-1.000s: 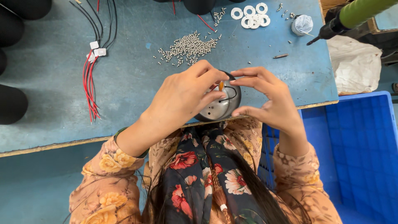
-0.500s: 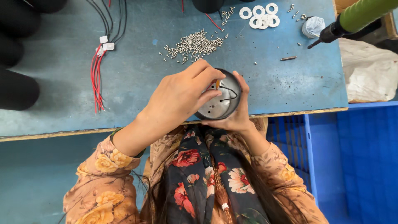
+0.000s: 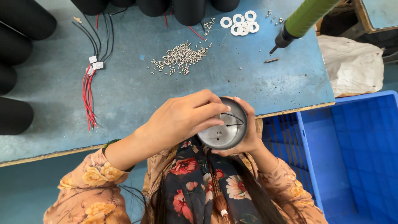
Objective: The person assembles LED light fixtures by inserting LED modules into cylindrical housings, threading wires through holes, and securing components with screws using a power screwdriver. Completed units are placed aside on the workbench.
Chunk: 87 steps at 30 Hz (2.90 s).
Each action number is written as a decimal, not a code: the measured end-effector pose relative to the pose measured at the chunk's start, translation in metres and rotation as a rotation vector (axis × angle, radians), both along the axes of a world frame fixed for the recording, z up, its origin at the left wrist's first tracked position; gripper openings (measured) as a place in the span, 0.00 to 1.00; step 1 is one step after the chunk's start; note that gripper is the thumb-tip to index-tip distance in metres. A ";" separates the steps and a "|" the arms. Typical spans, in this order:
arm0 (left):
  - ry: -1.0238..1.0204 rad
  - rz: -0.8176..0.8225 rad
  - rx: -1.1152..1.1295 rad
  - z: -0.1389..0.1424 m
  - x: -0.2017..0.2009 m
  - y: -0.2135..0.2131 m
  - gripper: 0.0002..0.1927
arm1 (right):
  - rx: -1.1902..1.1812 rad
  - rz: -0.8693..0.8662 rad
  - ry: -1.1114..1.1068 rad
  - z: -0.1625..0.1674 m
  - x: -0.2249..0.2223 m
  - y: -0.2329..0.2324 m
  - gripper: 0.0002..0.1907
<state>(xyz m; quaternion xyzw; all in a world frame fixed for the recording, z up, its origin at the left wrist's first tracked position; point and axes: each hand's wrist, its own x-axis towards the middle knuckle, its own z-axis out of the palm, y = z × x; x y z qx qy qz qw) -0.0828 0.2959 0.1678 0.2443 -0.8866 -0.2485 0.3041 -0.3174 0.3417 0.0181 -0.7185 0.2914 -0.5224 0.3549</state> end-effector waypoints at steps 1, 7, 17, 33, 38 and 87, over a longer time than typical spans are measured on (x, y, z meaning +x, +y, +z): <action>0.002 0.006 -0.051 0.000 -0.001 0.001 0.14 | 0.008 -0.014 -0.005 0.002 -0.001 0.001 0.71; -0.152 0.024 -0.319 0.003 0.003 0.006 0.17 | -0.042 -0.017 0.007 0.010 0.004 -0.002 0.71; -0.189 -0.038 -0.475 0.008 0.016 0.008 0.23 | -0.066 -0.016 0.025 0.021 0.011 0.005 0.70; -0.208 -0.071 -0.566 0.019 0.030 0.009 0.22 | -0.085 -0.017 0.044 0.016 0.012 0.001 0.71; -0.359 -0.067 -0.547 0.033 0.037 0.007 0.15 | -0.012 0.027 -0.011 0.011 0.009 0.002 0.70; -0.342 -0.208 -0.300 -0.006 -0.011 0.006 0.14 | -0.090 -0.027 0.064 0.007 0.010 0.003 0.71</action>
